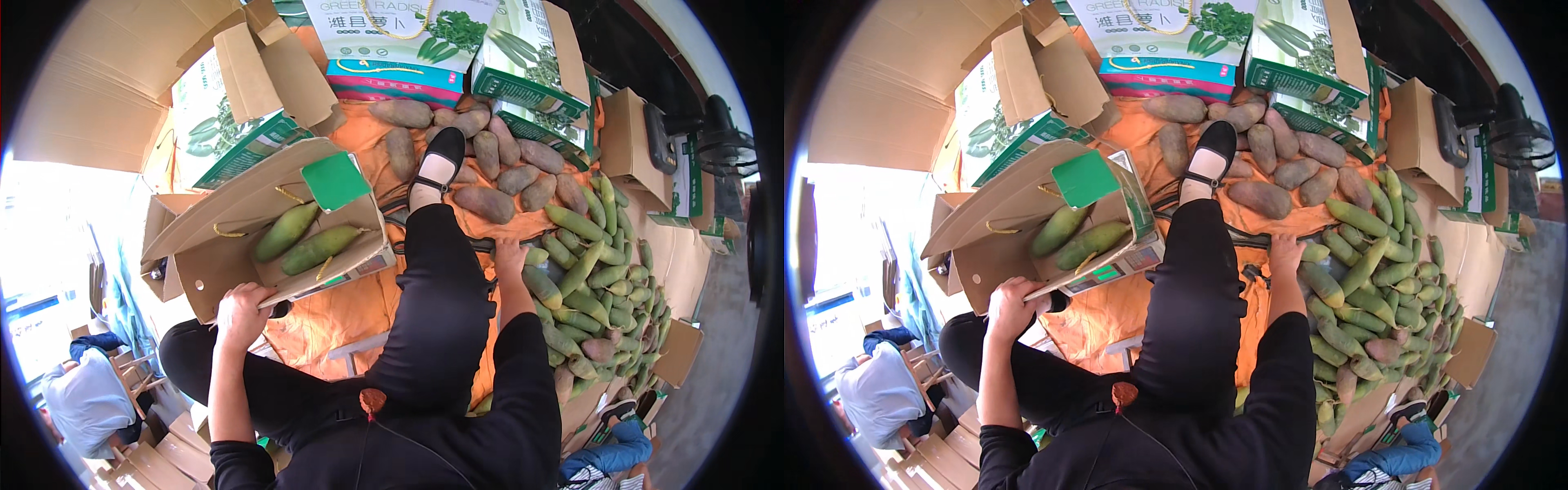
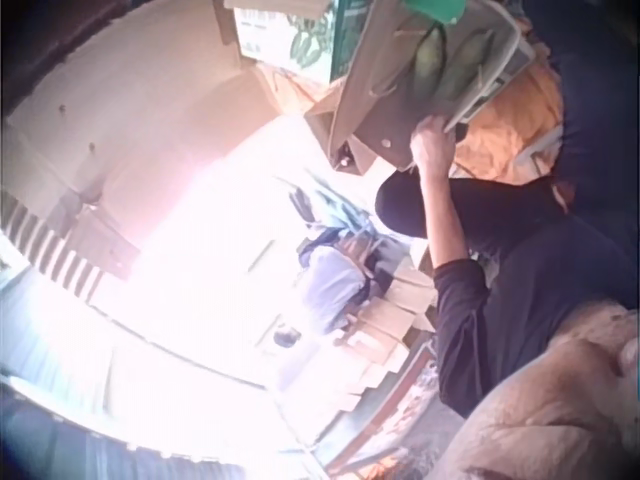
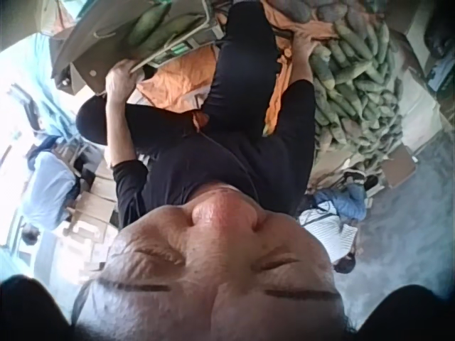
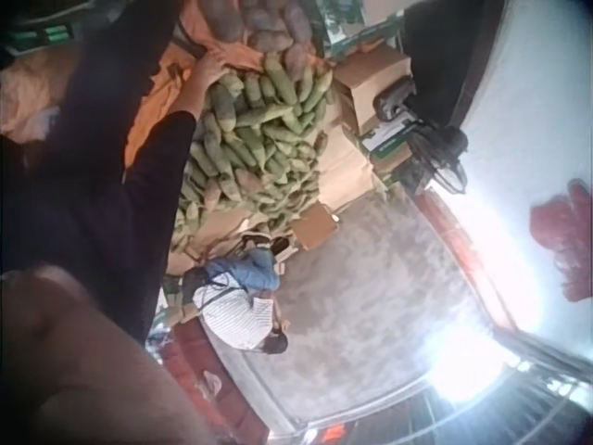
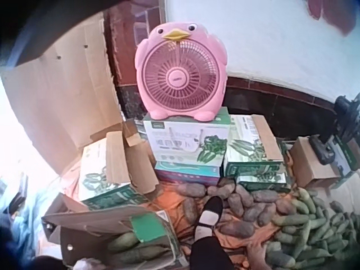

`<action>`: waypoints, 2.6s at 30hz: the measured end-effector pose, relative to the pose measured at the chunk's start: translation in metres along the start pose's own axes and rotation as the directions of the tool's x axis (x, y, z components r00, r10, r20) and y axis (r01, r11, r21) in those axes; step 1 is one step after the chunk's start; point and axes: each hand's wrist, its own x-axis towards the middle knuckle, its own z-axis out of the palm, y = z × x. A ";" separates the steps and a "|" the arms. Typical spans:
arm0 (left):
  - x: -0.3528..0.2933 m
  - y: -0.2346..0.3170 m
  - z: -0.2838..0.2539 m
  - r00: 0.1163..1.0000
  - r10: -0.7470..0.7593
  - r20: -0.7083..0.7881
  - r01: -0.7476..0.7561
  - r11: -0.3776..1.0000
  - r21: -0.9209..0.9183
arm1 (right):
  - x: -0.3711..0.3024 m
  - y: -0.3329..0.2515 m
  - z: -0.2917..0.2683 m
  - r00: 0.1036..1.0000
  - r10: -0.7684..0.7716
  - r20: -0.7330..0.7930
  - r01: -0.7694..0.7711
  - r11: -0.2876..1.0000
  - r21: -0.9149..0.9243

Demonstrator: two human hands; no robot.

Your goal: Sort and weigh long green produce into boxes for shipping.

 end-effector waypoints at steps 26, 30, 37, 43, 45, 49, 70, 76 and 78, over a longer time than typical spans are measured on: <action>-0.008 -0.012 0.008 0.986 0.122 -0.114 -0.115 0.991 0.070 | -0.206 0.018 -0.382 0.527 0.008 -0.850 0.777 -0.410 0.478; -0.010 -0.012 0.006 0.986 0.123 -0.108 -0.109 0.986 0.126 | -0.208 -0.041 -0.414 0.310 -0.263 -0.914 0.945 -0.026 0.327; -0.013 -0.009 0.008 0.982 0.118 -0.145 -0.102 0.989 0.108 | -0.175 -0.157 -0.392 0.199 -0.546 -0.814 0.976 0.182 0.116; -0.010 -0.006 0.007 0.983 0.129 -0.128 -0.117 0.988 0.100 | -0.158 -0.178 -0.386 0.375 -0.696 -0.613 0.871 0.490 -0.023; -0.010 -0.006 0.008 0.985 0.128 -0.115 -0.116 0.988 0.102 | -0.164 -0.166 -0.390 0.347 -0.645 -0.681 0.917 0.385 0.103; -0.011 -0.010 0.008 0.987 0.103 -0.127 -0.094 0.992 0.079 | -0.174 -0.113 -0.421 0.445 -0.654 -0.612 0.893 0.275 0.355; -0.006 0.001 0.005 0.998 0.033 -0.047 -0.034 0.999 -0.008 | -0.107 0.070 0.030 0.934 0.289 0.212 -0.357 0.704 0.613; -0.002 0.001 0.007 0.999 0.032 -0.035 -0.032 0.999 -0.025 | -0.112 0.095 0.046 0.859 0.476 0.190 -0.509 0.758 0.407; -0.001 0.002 0.007 0.999 0.018 -0.026 -0.019 1.000 -0.024 | -0.110 0.104 0.034 0.871 0.451 0.196 -0.491 0.777 0.394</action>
